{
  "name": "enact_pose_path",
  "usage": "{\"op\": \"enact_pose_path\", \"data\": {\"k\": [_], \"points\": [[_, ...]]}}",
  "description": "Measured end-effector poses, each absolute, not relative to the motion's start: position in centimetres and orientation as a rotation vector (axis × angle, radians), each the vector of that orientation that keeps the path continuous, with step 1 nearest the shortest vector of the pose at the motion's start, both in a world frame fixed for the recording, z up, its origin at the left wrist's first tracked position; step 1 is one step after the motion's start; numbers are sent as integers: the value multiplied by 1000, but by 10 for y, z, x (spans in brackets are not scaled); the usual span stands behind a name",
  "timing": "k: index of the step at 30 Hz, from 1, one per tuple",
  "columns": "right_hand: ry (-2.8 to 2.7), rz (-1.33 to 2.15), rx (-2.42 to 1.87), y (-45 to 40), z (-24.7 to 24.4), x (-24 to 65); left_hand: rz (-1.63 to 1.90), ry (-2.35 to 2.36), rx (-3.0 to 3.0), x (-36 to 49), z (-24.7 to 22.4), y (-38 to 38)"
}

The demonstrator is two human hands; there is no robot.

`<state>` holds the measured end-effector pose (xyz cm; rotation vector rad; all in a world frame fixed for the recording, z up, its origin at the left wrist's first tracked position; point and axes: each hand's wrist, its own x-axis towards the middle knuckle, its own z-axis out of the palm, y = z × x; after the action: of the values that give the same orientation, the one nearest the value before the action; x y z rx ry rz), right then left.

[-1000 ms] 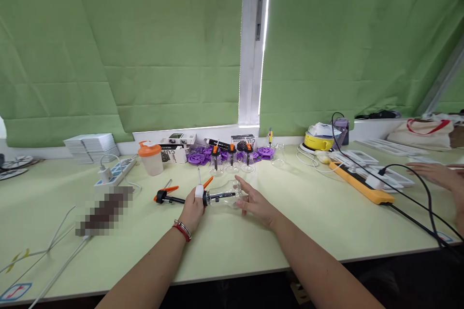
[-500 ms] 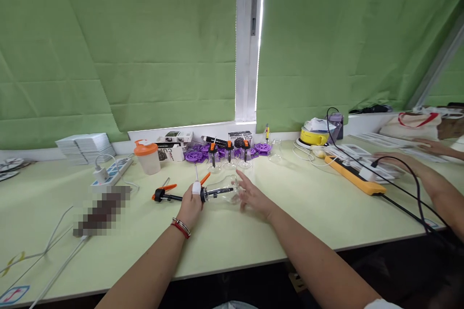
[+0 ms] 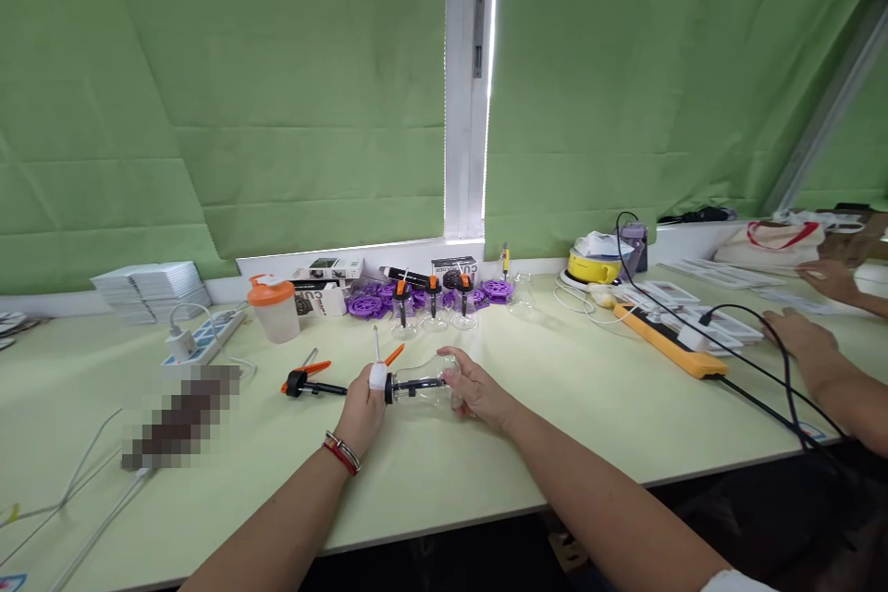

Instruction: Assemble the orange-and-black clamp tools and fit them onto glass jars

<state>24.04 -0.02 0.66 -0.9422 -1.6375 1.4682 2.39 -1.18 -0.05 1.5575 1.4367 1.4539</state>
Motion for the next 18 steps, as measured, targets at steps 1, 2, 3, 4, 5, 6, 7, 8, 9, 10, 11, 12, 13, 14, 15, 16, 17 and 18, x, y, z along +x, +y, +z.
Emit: {"op": "enact_pose_path", "data": {"k": [1, 2, 3, 4, 5, 6, 7, 8, 9, 10, 11, 12, 13, 14, 15, 16, 17, 18], "points": [[-1649, 1465, -957, 0, 6, 241, 1451, 1452, 1589, 23, 0, -11], [-1670, 1439, -973, 0, 6, 241, 1451, 1470, 1628, 23, 1, -10], [-1701, 1371, -987, 0, 5, 241, 1451, 1489, 1668, 22, 1, -9], [-1743, 1252, -998, -1, 5, 242, 1455, 1514, 1699, 21, 1, -9], [-1800, 1086, -1002, -2, 5, 242, 1454, 1540, 1725, 21, 1, -8], [-1873, 894, -998, -4, 5, 241, 1447, 1563, 1749, 21, 1, -8], [-1957, 696, -990, -6, 5, 240, 1434, 1580, 1771, 21, 1, -8], [-2044, 516, -986, -8, 5, 238, 1418, 1592, 1790, 22, 1, -9], [-2129, 367, -993, -10, 4, 236, 1398, 1587, 1810, 23, 1, -10], [-2200, 257, -1016, -12, 3, 233, 1376, 1566, 1833, 24, 1, -12], [-2243, 177, -1053, -12, 2, 231, 1354, 1528, 1857, 25, 1, -14], [-2254, 126, -1097, -12, 1, 230, 1313, 1455, 1885, 26, 1, -17], [-2239, 103, -1139, -10, 1, 231, 1277, 1381, 1903, 27, 2, -19], [-2209, 109, -1176, -7, 0, 234, 1243, 1318, 1924, 28, 4, -22], [-2166, 139, -1206, -3, 0, 240, 1222, 1286, 1945, 28, 6, -24], [-2115, 188, -1234, 3, -1, 248, 1211, 1289, 1969, 27, 8, -25], [-2069, 251, -1261, 10, -2, 259, 1211, 1330, 1992, 25, 12, -26], [-2011, 305, -1303, 18, -3, 272, 1222, 1414, 2010, 23, 15, -26]]}}
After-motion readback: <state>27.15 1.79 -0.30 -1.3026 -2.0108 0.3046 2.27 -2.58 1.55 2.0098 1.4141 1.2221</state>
